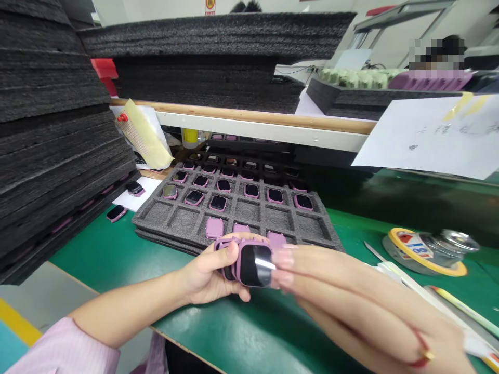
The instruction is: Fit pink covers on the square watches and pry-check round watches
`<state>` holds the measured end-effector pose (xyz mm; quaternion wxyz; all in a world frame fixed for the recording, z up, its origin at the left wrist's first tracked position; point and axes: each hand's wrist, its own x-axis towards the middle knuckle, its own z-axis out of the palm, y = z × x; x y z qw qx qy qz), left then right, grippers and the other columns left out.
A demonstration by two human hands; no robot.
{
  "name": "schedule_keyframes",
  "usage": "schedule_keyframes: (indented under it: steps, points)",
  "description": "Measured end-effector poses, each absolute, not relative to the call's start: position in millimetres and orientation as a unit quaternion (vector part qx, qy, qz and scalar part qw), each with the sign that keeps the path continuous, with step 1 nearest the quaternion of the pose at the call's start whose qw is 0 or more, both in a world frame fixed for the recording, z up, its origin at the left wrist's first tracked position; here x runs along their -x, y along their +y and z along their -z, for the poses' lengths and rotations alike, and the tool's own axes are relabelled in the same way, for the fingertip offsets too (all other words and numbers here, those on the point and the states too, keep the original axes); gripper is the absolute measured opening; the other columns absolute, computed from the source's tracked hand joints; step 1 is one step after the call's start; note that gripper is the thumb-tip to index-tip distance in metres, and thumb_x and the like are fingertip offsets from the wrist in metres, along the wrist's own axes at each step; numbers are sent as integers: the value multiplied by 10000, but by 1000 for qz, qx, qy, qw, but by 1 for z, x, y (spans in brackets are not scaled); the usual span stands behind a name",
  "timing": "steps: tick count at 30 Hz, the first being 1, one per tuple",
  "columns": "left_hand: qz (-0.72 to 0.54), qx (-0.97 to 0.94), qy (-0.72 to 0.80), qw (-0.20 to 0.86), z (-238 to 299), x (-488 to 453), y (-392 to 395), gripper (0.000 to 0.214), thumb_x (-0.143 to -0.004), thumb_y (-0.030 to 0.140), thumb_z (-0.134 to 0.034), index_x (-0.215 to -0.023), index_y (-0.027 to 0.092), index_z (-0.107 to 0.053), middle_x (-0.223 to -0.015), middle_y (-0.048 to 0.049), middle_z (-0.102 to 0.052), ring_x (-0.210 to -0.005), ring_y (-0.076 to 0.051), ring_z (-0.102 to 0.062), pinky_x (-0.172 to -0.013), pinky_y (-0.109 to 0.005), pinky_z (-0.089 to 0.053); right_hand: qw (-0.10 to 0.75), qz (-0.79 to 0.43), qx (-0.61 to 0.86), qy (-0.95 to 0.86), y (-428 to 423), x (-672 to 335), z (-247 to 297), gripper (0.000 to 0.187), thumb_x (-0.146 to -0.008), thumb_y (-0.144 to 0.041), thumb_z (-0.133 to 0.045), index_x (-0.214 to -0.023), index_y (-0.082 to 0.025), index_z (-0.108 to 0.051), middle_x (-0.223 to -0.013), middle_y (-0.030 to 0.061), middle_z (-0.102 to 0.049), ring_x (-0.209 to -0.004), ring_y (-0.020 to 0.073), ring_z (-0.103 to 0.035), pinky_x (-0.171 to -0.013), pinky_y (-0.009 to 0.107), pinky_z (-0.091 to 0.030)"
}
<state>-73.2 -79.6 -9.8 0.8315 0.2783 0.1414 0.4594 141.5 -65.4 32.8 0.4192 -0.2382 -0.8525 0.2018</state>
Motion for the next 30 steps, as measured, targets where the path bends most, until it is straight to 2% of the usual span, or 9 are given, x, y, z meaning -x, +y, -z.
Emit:
schedule_keyframes:
  steps: [2, 6, 9, 12, 16, 21, 25, 28, 30]
  points:
    - [-471, -268, 164, 824, 10, 73, -80, 479, -755, 477, -826, -1091, 176, -664, -851, -16, -655, -550, -77, -629, -468, -150, -529, 407, -187, 234, -863, -74, -142, -32, 401, -953, -225, -572, -1290, -422, -665, -1170, -28, -756, -1095, 286, -723, -1000, 424, -603]
    - [-471, -268, 173, 822, 10, 73, -81, 492, -748, 482, -832, -1099, 181, -662, -843, -17, -651, -531, -66, -599, -456, -149, -507, 400, -135, 190, -886, -74, -135, -34, 468, -972, -179, -505, -1360, -420, -607, -1163, -17, -761, -1061, 259, -734, -1003, 405, -598]
    - [-472, -262, 176, 823, 8, 72, -81, 487, -728, 472, -852, -1077, 192, -660, -865, -13, -640, -546, -58, -585, -452, -141, -472, 394, -75, 136, -906, -62, -127, -39, 481, -913, -136, -604, -1333, -370, -616, -1061, -6, -787, -956, 252, -752, -901, 412, -626]
    - [-486, -259, 191, 812, 6, 70, -81, 484, -703, 448, -878, -1038, 186, -646, -838, -10, -630, -572, -52, -572, -432, -104, -388, 402, -37, 125, -906, -54, -119, -41, 524, -836, -208, -746, -1325, -324, -599, -931, 15, -785, -820, 254, -730, -761, 431, -616]
    - [-489, -308, 207, 789, 5, 65, -80, 508, -654, 452, -908, -959, 150, -635, -806, -47, -653, -667, -111, -631, -421, -109, -346, 392, -132, 200, -888, -53, -110, -33, 653, -811, -343, -809, -1394, -265, -526, -838, 17, -668, -707, 198, -644, -637, 361, -579]
    - [-496, -275, 234, 790, 7, 64, -81, 507, -695, 544, -852, -934, 133, -675, -777, -49, -682, -620, -105, -643, -423, -119, -374, 417, -223, 217, -854, -51, -108, -29, 476, -801, -219, -784, -1231, -274, -586, -994, 39, -694, -876, 205, -669, -745, 335, -585]
    - [-453, -284, 211, 818, 6, 67, -82, 598, -710, 629, -798, -972, 96, -727, -879, -109, -740, -725, -152, -721, -457, -125, -446, 422, -210, 207, -857, -48, -108, -32, 481, -787, -244, -795, -1220, -274, -588, -1056, 56, -715, -969, 242, -669, -811, 386, -574]
    - [-457, -281, 194, 821, 7, 68, -82, 567, -720, 606, -803, -976, 107, -723, -825, -89, -748, -667, -128, -723, -434, -97, -435, 414, -177, 190, -872, -48, -108, -33, 471, -816, -211, -746, -1251, -263, -574, -1088, 69, -715, -985, 240, -670, -819, 392, -567]
    - [-474, -274, 194, 814, 10, 67, -81, 530, -733, 562, -814, -1031, 137, -704, -877, -88, -765, -730, -156, -753, -454, -106, -469, 405, -136, 180, -886, -45, -110, -34, 475, -823, -193, -721, -1271, -245, -571, -1082, 79, -720, -979, 244, -677, -841, 411, -558]
